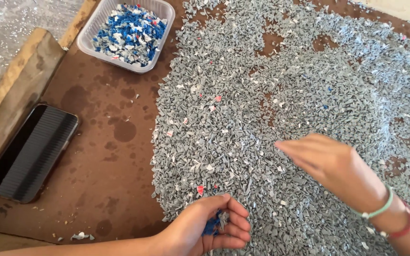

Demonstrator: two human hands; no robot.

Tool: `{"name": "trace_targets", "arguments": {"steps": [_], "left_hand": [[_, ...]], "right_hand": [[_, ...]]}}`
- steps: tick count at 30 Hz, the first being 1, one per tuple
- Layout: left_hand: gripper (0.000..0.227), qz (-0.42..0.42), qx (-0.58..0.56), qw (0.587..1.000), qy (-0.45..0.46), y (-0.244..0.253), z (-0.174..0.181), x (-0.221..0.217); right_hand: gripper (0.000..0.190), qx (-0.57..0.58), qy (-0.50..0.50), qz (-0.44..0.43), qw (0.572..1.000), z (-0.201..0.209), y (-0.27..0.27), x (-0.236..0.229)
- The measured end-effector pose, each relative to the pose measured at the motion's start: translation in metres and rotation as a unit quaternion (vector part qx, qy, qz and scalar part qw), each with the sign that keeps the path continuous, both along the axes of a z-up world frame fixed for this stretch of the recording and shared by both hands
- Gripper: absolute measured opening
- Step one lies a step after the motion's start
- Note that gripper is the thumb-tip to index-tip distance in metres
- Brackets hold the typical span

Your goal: The person sorts through a large pile of grey plastic shards on a wooden table, picking out blue and red pieces by hand and placing them into a white container. Another person's hands are briefly visible at the edge of the frame.

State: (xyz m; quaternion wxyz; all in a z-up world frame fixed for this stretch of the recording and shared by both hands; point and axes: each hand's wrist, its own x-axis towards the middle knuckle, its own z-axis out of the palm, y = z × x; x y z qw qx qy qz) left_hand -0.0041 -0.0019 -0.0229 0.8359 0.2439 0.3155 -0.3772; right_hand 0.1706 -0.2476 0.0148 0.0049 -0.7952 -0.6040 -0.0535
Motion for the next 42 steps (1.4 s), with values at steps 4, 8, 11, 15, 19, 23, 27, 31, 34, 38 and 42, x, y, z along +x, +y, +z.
{"name": "trace_targets", "arguments": {"steps": [4,8,11,15,19,23,27,31,34,38,42], "left_hand": [[0.046,0.005,0.006,1.000,-0.005,-0.001,-0.001,-0.001],[0.046,0.004,0.001,1.000,-0.021,-0.002,-0.003,-0.002],[0.046,-0.002,0.014,0.999,-0.029,-0.003,-0.005,-0.002],[0.037,0.022,0.036,0.999,0.017,-0.009,-0.015,-0.002],[0.040,0.003,0.032,0.997,-0.068,-0.009,-0.055,-0.008],[0.032,0.060,-0.070,0.995,-0.049,-0.010,-0.072,-0.010],[0.022,0.054,0.028,0.998,-0.022,-0.006,-0.036,-0.008],[0.019,0.049,0.043,0.998,-0.026,-0.007,-0.028,-0.012],[0.018,0.053,0.066,0.996,-0.039,-0.006,-0.018,-0.004],[0.018,0.111,0.116,0.987,-0.017,-0.007,-0.042,0.000],[0.021,0.228,0.072,0.970,-0.031,0.012,-0.046,0.009]], "right_hand": [[0.032,0.089,0.090,-0.026,0.992,0.035,0.028,-0.028],[0.023,0.140,0.078,0.024,0.987,0.046,0.041,-0.048],[0.021,0.144,0.082,0.071,0.984,0.044,0.045,-0.067],[0.040,0.081,0.068,0.157,0.982,0.009,0.033,-0.083],[0.019,-0.173,0.170,0.102,0.965,0.013,0.083,-0.119],[0.020,0.120,-0.009,0.191,0.974,0.041,0.086,-0.123],[0.015,0.161,0.046,0.191,0.967,0.041,0.089,-0.119],[0.011,0.162,0.032,0.172,0.971,0.043,0.087,-0.126],[0.009,0.133,0.060,0.127,0.981,0.051,0.086,-0.127],[0.016,0.167,0.096,0.125,0.973,0.047,0.092,-0.122],[0.025,0.234,0.109,0.067,0.964,0.035,0.097,-0.095]]}}
